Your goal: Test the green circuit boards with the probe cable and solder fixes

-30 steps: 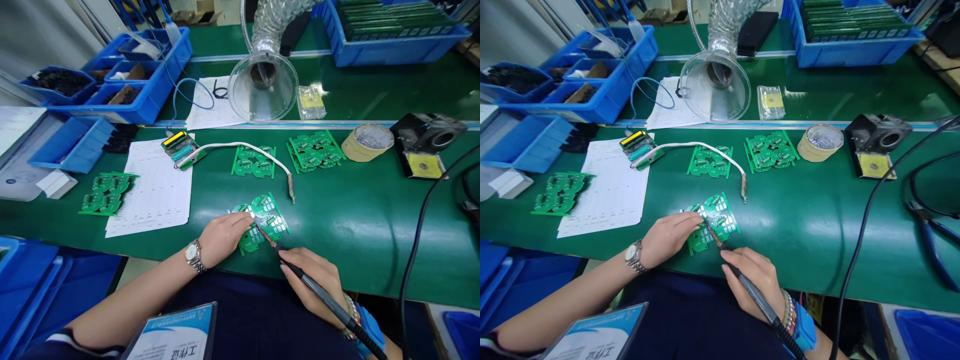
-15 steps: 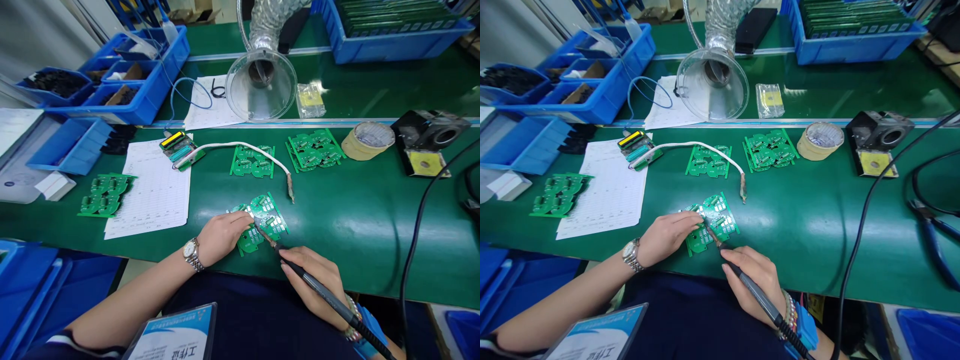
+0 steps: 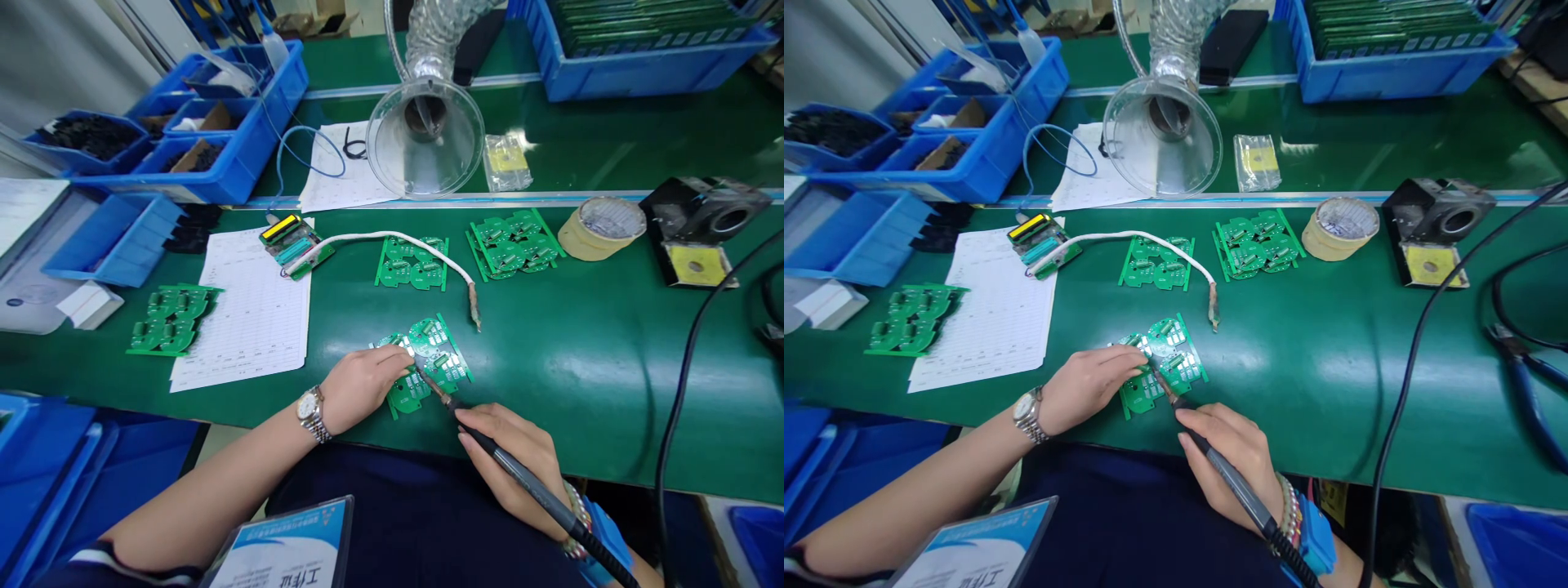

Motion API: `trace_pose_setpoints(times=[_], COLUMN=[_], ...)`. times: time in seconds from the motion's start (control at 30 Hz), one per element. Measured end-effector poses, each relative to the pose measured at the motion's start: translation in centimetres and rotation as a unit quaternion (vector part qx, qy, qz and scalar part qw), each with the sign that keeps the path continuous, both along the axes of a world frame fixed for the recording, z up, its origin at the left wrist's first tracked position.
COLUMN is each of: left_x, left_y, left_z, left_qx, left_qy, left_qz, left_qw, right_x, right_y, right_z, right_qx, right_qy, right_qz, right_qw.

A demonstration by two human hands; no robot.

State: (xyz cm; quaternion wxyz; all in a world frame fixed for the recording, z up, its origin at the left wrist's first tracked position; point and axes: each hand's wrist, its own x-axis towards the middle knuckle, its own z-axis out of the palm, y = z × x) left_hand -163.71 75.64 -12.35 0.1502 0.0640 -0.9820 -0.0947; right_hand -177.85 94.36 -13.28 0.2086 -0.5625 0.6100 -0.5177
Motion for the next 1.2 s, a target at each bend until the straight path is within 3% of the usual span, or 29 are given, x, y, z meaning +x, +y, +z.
trace_pose_setpoints(times=[0.4, 1.2], left_x=[-0.13, 0.25], left_y=[-0.58, -0.23], left_z=[0.23, -0.21], left_qx=[0.029, -0.008], left_qy=[-0.025, -0.023], left_qz=[-0.025, -0.002], left_qw=[0.999, 1.0], right_x=[0.11, 0.02], right_y=[0.06, 0.05], right_z=[-0.16, 0.1], right_qx=[-0.004, -0.013], right_qy=[-0.005, 0.002], right_qz=[0.003, -0.024], right_qw=[1.0, 1.0])
